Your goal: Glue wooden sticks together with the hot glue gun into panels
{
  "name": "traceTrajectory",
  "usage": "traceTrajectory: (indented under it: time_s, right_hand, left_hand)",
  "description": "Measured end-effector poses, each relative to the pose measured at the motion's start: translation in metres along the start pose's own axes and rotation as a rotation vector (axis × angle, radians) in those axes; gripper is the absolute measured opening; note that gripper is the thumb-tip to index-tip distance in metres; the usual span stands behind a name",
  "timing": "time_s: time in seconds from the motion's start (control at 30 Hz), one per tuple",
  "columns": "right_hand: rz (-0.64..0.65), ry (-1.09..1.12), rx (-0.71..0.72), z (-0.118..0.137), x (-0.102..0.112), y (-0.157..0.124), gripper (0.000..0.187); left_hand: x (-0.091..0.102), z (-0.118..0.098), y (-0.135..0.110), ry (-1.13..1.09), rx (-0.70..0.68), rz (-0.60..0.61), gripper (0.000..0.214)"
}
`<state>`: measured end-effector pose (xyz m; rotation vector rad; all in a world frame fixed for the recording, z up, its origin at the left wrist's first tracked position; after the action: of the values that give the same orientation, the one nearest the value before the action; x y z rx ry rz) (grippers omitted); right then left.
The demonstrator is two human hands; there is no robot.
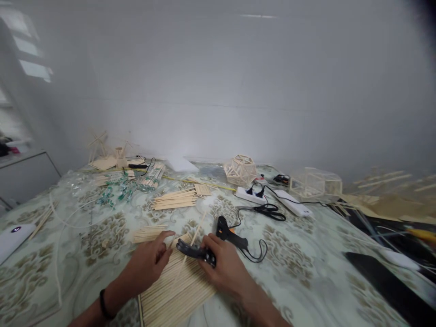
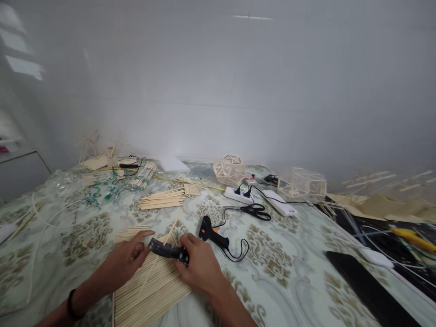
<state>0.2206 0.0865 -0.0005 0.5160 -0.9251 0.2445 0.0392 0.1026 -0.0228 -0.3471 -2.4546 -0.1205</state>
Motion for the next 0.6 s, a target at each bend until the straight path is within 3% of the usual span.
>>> traceTrajectory:
  time_s: [0.1,0.17,0.3,0.37,0.6]
  right_hand:
    - [0.041,0.014,-0.013,0.005,-0.009,-0.001,0.009]
    - [0.068,0.026,-0.017,0.010,-0.014,-0.002,0.009]
    - [0.088,0.071,-0.024,0.016,-0.018,-0.003,0.006]
    - [0.091,0.086,-0.023,0.018,-0.020,-0.003,0.002]
    - [0.141,0.131,-0.006,0.023,-0.030,-0.004,0.029]
  left_hand:
    - [0.010,0.005,0.002,0.144,-0.011,-0.080,0.035]
    - [0.012,0.008,0.003,-0.004,-0.006,-0.041,0.031]
    - [-0.005,-0.013,-0.007,-0.698,-0.128,0.346,0.058]
    - [-0.013,-0.026,-0.015,-0.918,-0.186,0.500,0.075]
    - [-0.043,-0.023,-0.022,-1.089,-0.057,0.616,0.059]
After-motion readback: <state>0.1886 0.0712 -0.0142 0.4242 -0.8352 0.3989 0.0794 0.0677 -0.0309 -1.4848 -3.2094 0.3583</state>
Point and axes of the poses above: each hand's wrist, its own y-axis towards the middle knuckle, its own x-axis out of the back of the hand, z = x × y, the point moved 10 cm from there along y, towards the middle knuckle, and after that the axes turned 7 degrees about x, right-handed, at the moved point
